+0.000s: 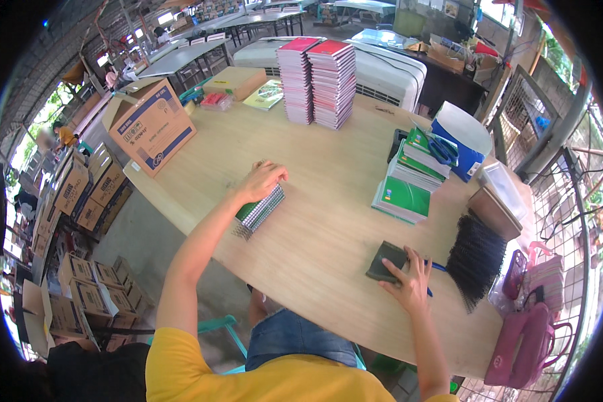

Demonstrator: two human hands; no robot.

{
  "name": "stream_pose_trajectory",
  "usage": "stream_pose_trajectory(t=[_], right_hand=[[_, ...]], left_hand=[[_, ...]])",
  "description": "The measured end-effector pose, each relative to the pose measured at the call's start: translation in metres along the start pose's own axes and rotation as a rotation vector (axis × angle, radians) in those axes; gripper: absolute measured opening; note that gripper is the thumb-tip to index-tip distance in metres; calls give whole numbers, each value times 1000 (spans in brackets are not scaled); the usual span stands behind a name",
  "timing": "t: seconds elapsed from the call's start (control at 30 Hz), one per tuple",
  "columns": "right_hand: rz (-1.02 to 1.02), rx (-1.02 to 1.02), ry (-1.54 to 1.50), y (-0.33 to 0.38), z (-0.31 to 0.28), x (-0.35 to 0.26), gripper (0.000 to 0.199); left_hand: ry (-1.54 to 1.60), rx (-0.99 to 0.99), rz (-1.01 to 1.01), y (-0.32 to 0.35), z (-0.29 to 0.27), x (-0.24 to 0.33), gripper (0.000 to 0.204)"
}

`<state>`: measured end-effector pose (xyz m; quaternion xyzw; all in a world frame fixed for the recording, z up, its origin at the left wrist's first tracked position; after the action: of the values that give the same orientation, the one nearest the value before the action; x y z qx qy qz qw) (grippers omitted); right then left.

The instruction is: The person binds green notebooks by threading a plastic coil spine through the punched holes by hand, then uses shears to trim the excess coil, repeating the process for multiple notebooks.

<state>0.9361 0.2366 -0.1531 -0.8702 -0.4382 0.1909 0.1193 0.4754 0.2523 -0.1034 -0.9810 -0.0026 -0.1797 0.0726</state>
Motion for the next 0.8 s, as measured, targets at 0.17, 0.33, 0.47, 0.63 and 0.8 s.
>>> stream_pose_trajectory(t=[0.17, 0.33, 0.47, 0.63, 0.8], right_hand=[[1, -60, 39, -3, -4, 16, 70], [76, -37, 167, -12, 2, 20, 73], [121, 14, 85, -14, -23, 1, 74], [219, 160, 0, 27, -46, 7, 73], [215, 399, -56, 35, -60, 13, 69]], left_hand=[[-19, 498, 134, -4, -26, 60, 29], [523, 224, -36, -73, 50, 167, 39], [491, 41, -445, -140, 128, 187, 45], [499, -53, -586, -169, 162, 158, 37], [682, 218, -452, -142, 137, 153, 32]])
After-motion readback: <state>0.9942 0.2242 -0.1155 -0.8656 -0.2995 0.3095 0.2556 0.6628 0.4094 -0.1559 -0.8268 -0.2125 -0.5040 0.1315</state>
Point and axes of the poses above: each hand's wrist, its own y-axis away from the middle knuckle, its own z-axis out of the palm, x = y × z, the point moved 5 cm from there along -y, towards the middle knuckle, and after that the axes turned 9 degrees about -z, right-handed, at the moved point
